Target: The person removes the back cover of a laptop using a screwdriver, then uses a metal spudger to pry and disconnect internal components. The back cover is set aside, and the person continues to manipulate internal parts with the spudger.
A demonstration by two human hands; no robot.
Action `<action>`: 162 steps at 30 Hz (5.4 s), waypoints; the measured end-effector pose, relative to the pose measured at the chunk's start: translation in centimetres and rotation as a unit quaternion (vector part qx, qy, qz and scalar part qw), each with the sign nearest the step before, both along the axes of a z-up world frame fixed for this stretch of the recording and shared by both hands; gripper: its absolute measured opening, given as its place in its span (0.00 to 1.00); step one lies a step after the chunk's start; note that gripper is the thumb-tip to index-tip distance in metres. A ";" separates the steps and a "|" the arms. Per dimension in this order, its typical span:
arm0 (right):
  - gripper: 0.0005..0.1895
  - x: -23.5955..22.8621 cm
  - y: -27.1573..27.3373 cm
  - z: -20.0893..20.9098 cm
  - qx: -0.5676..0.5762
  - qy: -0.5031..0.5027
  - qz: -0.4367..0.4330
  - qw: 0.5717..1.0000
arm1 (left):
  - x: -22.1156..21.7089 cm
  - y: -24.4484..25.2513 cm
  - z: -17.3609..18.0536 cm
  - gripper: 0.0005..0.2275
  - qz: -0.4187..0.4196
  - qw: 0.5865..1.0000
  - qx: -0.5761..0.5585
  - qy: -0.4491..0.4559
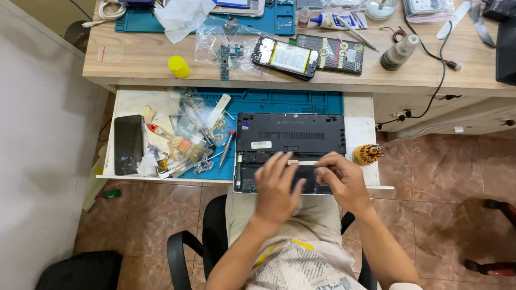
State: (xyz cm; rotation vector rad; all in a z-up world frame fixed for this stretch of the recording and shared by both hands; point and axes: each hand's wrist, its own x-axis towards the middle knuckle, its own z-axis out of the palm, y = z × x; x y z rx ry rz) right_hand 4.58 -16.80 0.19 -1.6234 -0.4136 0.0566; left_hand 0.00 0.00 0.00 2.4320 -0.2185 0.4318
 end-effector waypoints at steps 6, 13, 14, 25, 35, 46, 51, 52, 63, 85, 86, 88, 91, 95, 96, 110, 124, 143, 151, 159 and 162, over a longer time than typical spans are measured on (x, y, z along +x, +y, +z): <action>0.06 3.3 5.1 1.5 -0.069 0.006 0.157 0.985 | -1.4 6.7 -2.8 0.13 0.105 0.991 -0.064 -0.051; 0.06 5.2 8.0 -0.3 -0.226 -0.077 0.124 0.963 | -0.9 6.7 -5.6 0.14 0.118 0.982 -0.101 -0.110; 0.05 5.2 7.8 -1.0 -0.233 -0.088 0.105 0.963 | -0.9 6.7 -5.7 0.14 0.122 0.980 -0.104 -0.115; 0.04 5.1 7.9 -2.0 -0.250 -0.148 0.112 0.951 | -1.0 6.6 -5.3 0.12 0.127 0.981 -0.113 -0.093; 0.03 4.9 8.0 -1.6 -0.276 -0.212 0.125 0.929 | -1.1 6.5 -5.2 0.11 0.128 0.982 -0.115 -0.077; 0.03 5.0 8.2 -2.2 -0.260 -0.223 0.118 0.932 | -1.0 6.6 -5.7 0.11 0.112 0.984 -0.097 -0.093; 0.06 5.1 7.5 -3.1 -0.258 -0.256 0.136 0.922 | -1.0 6.2 -3.5 0.10 0.102 0.987 -0.077 -0.102; 0.06 4.8 7.2 -2.5 -0.262 -0.255 0.123 0.922 | -1.0 6.1 -3.6 0.10 0.088 0.987 -0.080 -0.104; 0.08 -2.2 -3.1 1.8 -0.017 -0.102 -0.131 0.986 | 0.8 0.5 1.6 0.10 0.011 0.990 -0.062 -0.127; 0.04 -0.4 -10.7 -2.2 0.046 -0.027 -0.303 0.952 | 10.2 -12.8 -4.6 0.23 -0.208 0.974 0.041 0.075; 0.04 -0.6 -10.7 -2.0 0.040 -0.034 -0.312 0.948 | 10.0 -12.7 -4.1 0.22 -0.208 0.976 0.010 0.070; 0.04 -1.1 -10.5 -1.9 0.035 -0.042 -0.322 0.945 | 9.6 -12.5 -3.0 0.22 -0.208 0.976 -0.020 0.064; 0.14 -1.7 -10.0 -1.5 0.035 -0.058 -0.344 0.937 | 8.6 -12.1 -1.3 0.23 -0.204 0.976 -0.071 0.040; 0.08 -2.0 -8.8 1.4 -0.036 -0.158 -0.348 0.923 | 6.8 -11.6 -0.5 0.21 -0.174 0.970 -0.162 0.060; 0.07 -2.1 -8.5 2.2 -0.070 -0.216 -0.348 0.910 | 6.3 -11.5 -0.6 0.22 -0.160 0.969 -0.181 0.043; 0.04 -2.5 -6.8 2.6 -0.098 -0.307 -0.340 0.884 | 4.6 -10.9 -0.5 0.21 -0.119 0.975 -0.186 -0.020; 0.03 -3.1 -6.2 3.4 -0.214 -0.336 -0.330 0.856 | 4.5 -11.2 0.0 0.20 -0.115 0.968 -0.203 -0.088; 0.07 -3.6 -5.9 3.6 -0.152 -0.295 -0.313 0.890 | 4.3 -11.5 -1.5 0.20 -0.096 0.965 -0.225 -0.095; 0.13 -3.3 -5.9 3.0 -0.132 -0.271 -0.310 0.902 | 4.9 -11.9 -1.6 0.20 -0.086 0.967 -0.225 -0.085; 0.02 -2.3 -5.9 2.7 -0.225 -0.285 -0.330 0.871 | 6.3 -12.9 -3.4 0.19 -0.067 0.987 -0.063 -0.132; 0.02 -1.5 -6.3 2.2 -0.251 -0.290 -0.322 0.866 | 6.7 -13.3 -2.9 0.20 -0.074 0.991 -0.003 -0.112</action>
